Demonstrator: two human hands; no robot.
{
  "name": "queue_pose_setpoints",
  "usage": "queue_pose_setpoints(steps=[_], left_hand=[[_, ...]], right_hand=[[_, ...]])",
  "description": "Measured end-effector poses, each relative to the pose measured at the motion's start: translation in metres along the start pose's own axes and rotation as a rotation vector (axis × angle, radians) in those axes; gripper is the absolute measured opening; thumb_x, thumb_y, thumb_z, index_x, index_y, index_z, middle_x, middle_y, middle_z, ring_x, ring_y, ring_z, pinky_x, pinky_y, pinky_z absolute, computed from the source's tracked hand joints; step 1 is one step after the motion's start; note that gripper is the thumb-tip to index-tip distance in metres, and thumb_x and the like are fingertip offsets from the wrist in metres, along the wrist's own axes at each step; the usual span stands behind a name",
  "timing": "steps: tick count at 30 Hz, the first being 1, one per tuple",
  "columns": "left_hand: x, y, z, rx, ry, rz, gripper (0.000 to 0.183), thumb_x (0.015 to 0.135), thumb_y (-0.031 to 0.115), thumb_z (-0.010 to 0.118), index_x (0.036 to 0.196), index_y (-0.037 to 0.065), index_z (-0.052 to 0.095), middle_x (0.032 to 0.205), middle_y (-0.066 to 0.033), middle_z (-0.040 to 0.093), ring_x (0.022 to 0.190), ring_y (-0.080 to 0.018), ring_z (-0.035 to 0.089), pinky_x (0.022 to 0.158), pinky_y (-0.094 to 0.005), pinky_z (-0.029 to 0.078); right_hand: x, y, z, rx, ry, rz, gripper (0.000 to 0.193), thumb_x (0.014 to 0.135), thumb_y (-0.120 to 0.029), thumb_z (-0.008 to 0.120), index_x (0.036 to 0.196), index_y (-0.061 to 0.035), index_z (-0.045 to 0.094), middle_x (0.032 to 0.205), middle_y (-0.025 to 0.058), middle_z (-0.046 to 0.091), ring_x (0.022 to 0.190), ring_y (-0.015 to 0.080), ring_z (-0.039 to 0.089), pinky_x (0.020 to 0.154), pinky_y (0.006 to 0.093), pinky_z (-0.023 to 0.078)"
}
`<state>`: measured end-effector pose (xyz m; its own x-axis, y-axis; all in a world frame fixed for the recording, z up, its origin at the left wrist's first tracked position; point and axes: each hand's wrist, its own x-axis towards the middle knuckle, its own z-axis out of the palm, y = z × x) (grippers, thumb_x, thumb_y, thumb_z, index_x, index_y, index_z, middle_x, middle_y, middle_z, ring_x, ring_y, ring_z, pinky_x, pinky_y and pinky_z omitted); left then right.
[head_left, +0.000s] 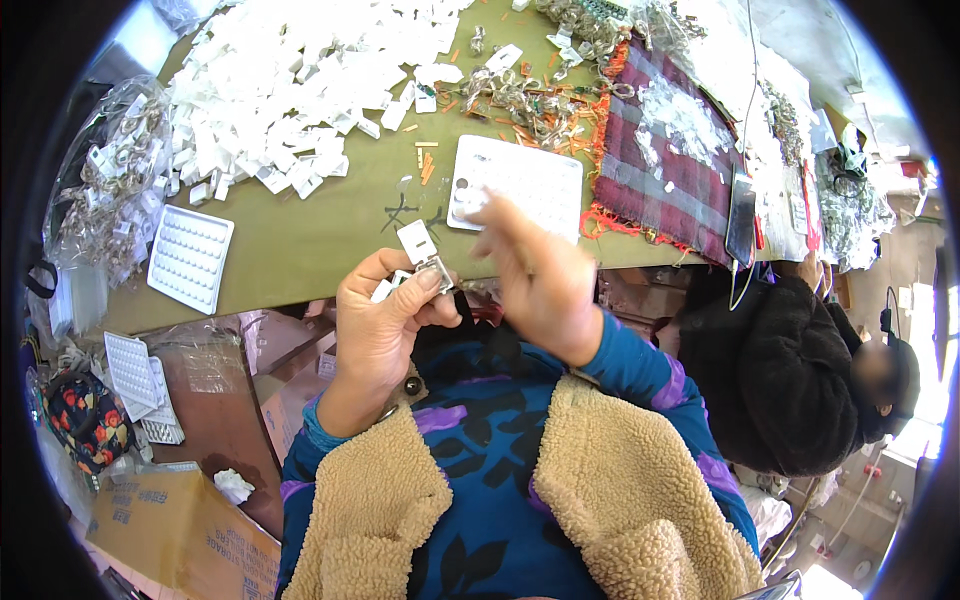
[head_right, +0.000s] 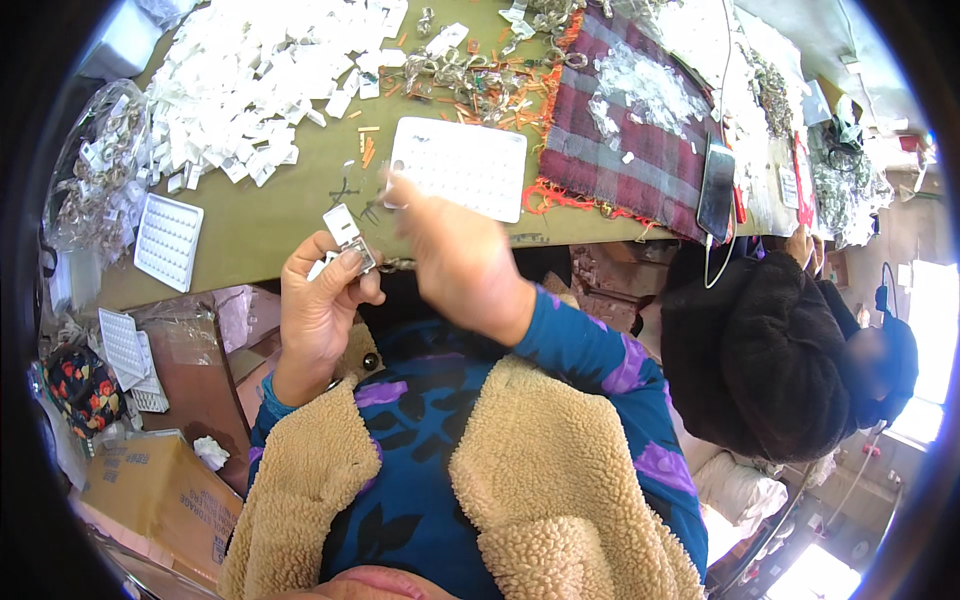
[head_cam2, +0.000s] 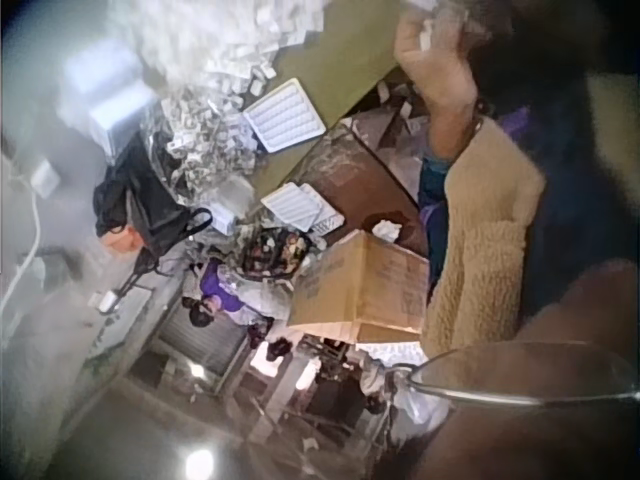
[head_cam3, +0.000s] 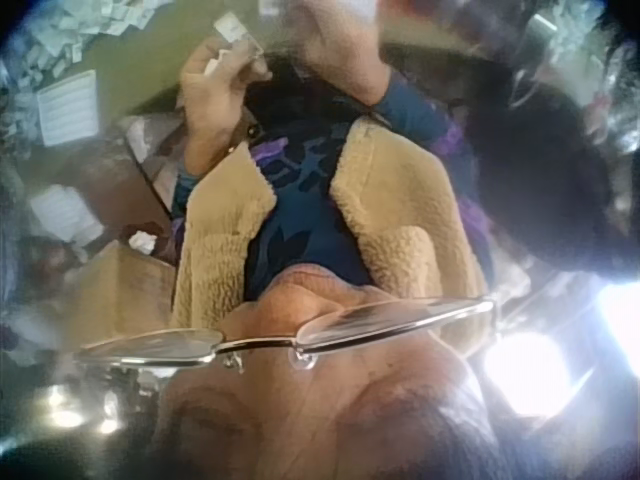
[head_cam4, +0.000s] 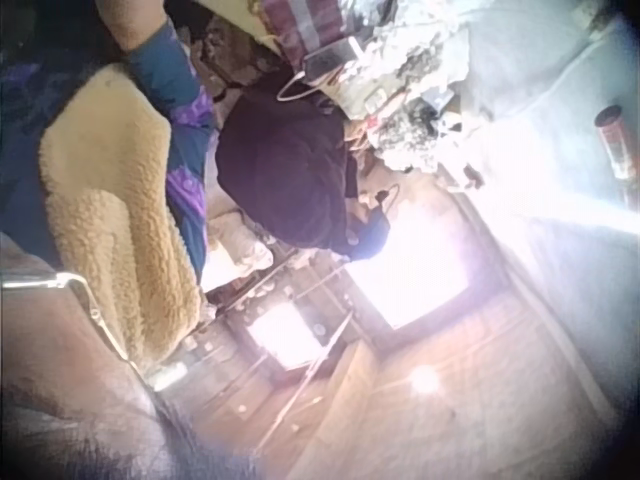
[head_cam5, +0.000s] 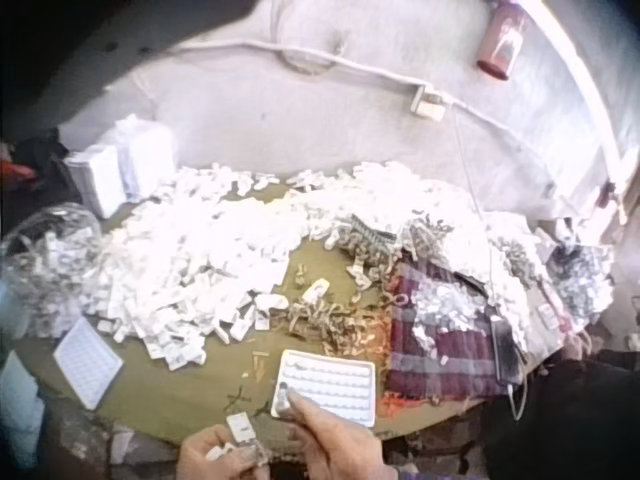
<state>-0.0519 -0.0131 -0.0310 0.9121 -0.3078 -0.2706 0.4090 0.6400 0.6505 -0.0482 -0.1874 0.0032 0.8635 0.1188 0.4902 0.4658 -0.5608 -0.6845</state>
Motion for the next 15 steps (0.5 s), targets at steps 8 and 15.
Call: queue_pose_setpoints(steps=[8, 15], left_hand=[[0.005, 0.002, -0.002, 0.105, 0.033, -0.005, 0.02, 0.083, 0.009, 0.066, 0.098, -0.003, 0.061, 0.081, -0.0133, 0.065, 0.058, -0.0136, 0.06, 0.051, -0.0286, 0.056], [0.005, 0.002, -0.002, 0.113, 0.038, -0.017, 0.02, 0.085, 0.009, 0.065, 0.1, -0.003, 0.06, 0.082, -0.0133, 0.065, 0.059, -0.0134, 0.06, 0.052, -0.0285, 0.055]], right_hand=[[0.024, 0.04, 0.014, -0.191, 0.01, 0.113, 0.013, 0.085, -0.001, 0.066, 0.097, 0.0016, 0.069, 0.084, 0.0138, 0.062, 0.073, 0.0299, 0.063, 0.065, 0.0348, 0.049], [0.022, 0.051, 0.027, -0.285, -0.082, 0.112, 0.012, 0.082, -0.006, 0.064, 0.094, -0.0033, 0.067, 0.084, 0.0139, 0.057, 0.07, 0.0361, 0.061, 0.061, 0.0422, 0.051]])
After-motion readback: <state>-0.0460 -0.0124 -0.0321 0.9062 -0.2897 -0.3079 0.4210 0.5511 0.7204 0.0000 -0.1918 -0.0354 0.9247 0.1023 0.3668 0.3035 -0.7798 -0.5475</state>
